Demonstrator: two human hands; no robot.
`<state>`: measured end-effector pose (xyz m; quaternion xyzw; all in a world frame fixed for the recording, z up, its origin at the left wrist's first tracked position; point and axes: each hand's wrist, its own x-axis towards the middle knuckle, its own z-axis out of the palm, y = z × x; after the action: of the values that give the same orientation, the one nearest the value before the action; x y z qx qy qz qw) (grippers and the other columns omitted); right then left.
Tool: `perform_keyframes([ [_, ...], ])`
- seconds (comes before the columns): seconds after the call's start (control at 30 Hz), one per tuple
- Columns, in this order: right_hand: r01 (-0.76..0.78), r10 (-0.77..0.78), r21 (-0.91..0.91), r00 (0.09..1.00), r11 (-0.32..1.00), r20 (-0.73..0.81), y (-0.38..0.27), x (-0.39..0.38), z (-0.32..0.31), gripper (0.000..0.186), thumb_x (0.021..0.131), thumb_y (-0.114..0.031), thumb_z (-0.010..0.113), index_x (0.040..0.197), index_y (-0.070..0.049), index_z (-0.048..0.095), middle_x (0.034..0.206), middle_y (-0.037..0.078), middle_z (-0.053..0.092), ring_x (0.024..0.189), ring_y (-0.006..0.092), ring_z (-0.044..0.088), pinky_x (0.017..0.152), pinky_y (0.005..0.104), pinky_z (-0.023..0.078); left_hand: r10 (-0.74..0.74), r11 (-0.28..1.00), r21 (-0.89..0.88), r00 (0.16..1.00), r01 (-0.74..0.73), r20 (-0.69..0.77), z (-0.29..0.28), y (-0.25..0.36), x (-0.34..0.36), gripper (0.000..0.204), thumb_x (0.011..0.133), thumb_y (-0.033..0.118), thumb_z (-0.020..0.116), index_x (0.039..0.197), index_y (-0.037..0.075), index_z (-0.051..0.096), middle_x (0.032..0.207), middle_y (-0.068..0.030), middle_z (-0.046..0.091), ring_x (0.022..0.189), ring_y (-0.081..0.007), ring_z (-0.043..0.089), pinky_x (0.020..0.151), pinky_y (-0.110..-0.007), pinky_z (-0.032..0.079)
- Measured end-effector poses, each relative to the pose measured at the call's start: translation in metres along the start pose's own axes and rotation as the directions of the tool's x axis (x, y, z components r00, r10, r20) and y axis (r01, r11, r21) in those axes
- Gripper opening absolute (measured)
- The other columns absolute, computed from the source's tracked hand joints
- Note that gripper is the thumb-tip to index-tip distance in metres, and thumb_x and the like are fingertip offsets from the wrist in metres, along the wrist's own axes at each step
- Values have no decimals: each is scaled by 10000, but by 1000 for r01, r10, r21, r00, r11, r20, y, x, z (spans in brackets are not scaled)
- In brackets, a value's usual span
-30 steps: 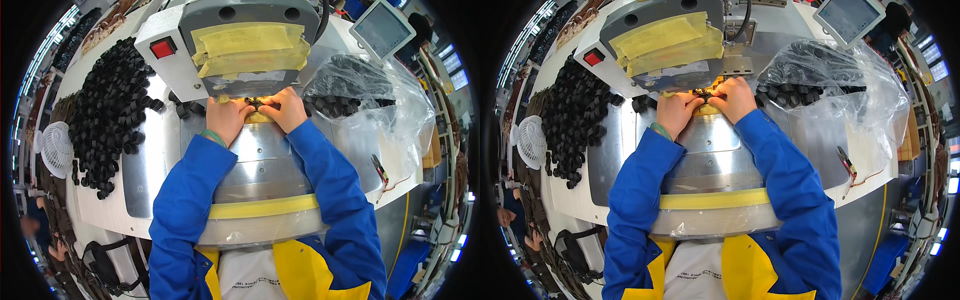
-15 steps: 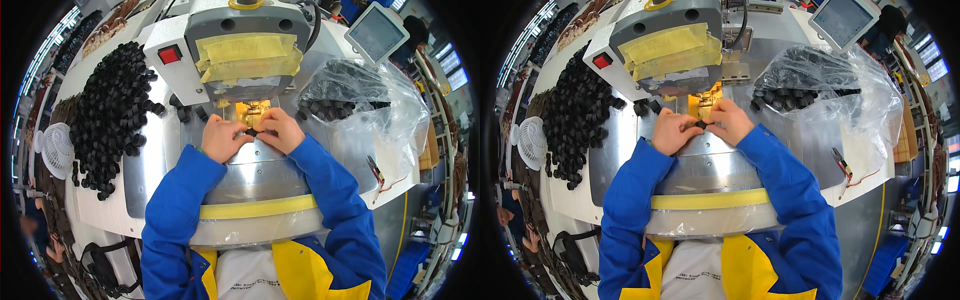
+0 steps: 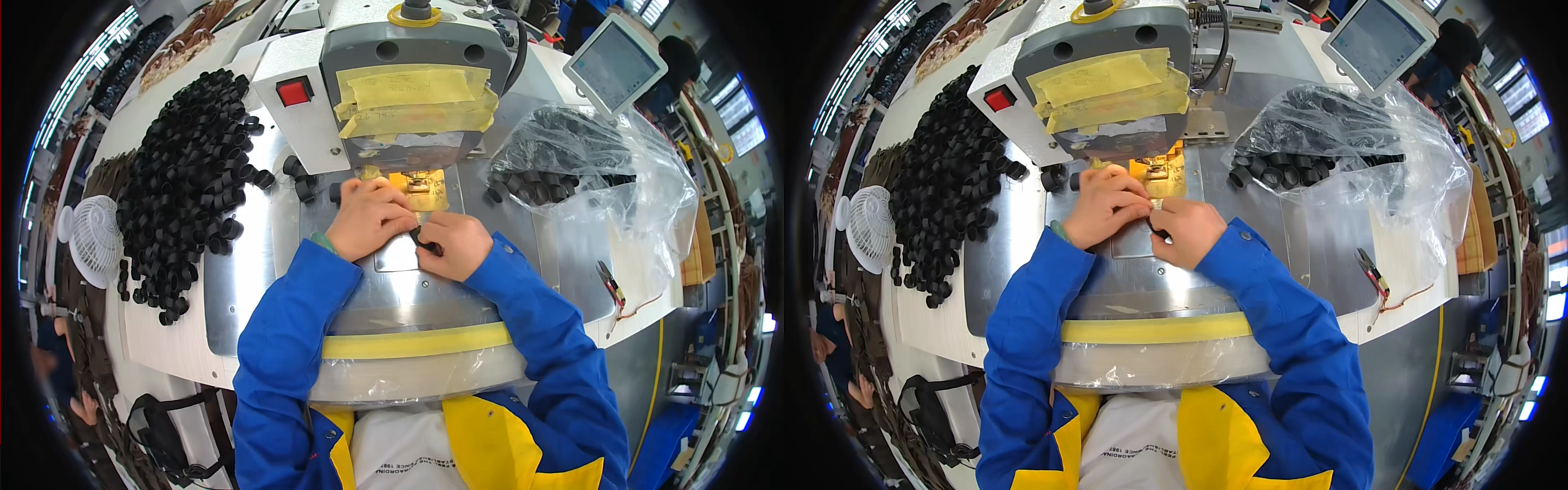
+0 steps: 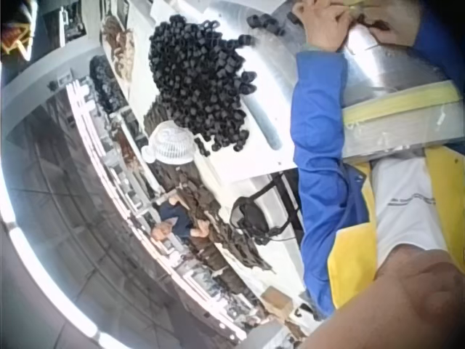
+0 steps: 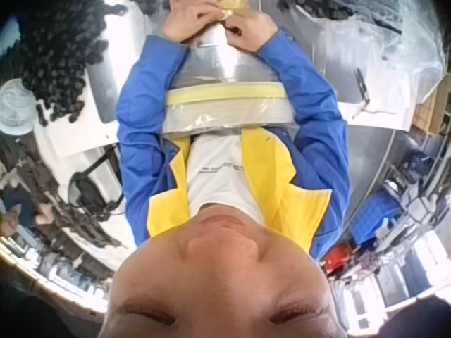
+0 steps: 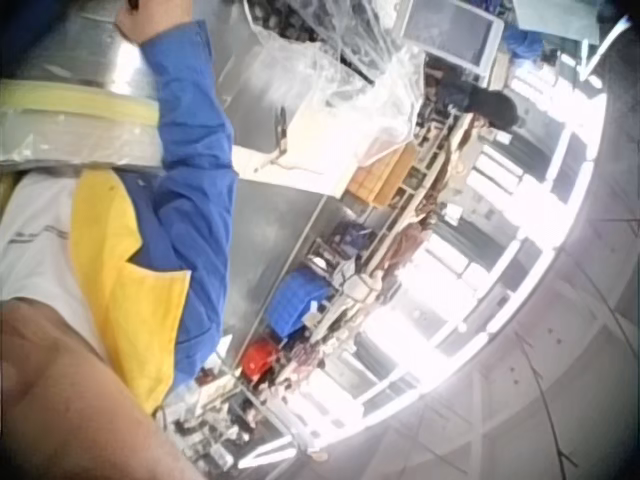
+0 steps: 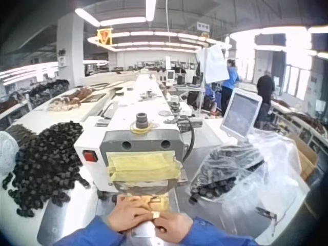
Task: The person repeatedly positions black fabric loops into a sewing machine by hand to stitch each piece.
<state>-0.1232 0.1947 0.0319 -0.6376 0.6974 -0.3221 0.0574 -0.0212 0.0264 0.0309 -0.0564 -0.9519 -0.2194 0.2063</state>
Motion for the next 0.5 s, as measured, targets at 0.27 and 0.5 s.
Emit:
perform_keyframes([
  [0.27, -53, 15, -127, 961, 990, -276, 43, 31, 5, 108, 682, -134, 652, 765, -82, 608, 744, 51, 500, 675, 227, 535, 588, 329, 451, -612, 764, -277, 791, 583, -22, 18, 1, 18, 284, 645, 312, 698, 856, 127, 658, 548, 21, 565, 515, -127, 521, 652, -300, 284],
  [0.5, -282, 322, 174, 904, 944, -281, 42, 33, 3, 136, 623, -101, 697, 731, -54, 629, 736, 67, 537, 660, 199, 554, 595, 299, 452, -687, 693, -333, 725, 639, -39, 26, -8, 24, 259, 608, 279, 716, 765, 76, 675, 566, -4, 594, 540, -118, 564, 606, -242, 387],
])
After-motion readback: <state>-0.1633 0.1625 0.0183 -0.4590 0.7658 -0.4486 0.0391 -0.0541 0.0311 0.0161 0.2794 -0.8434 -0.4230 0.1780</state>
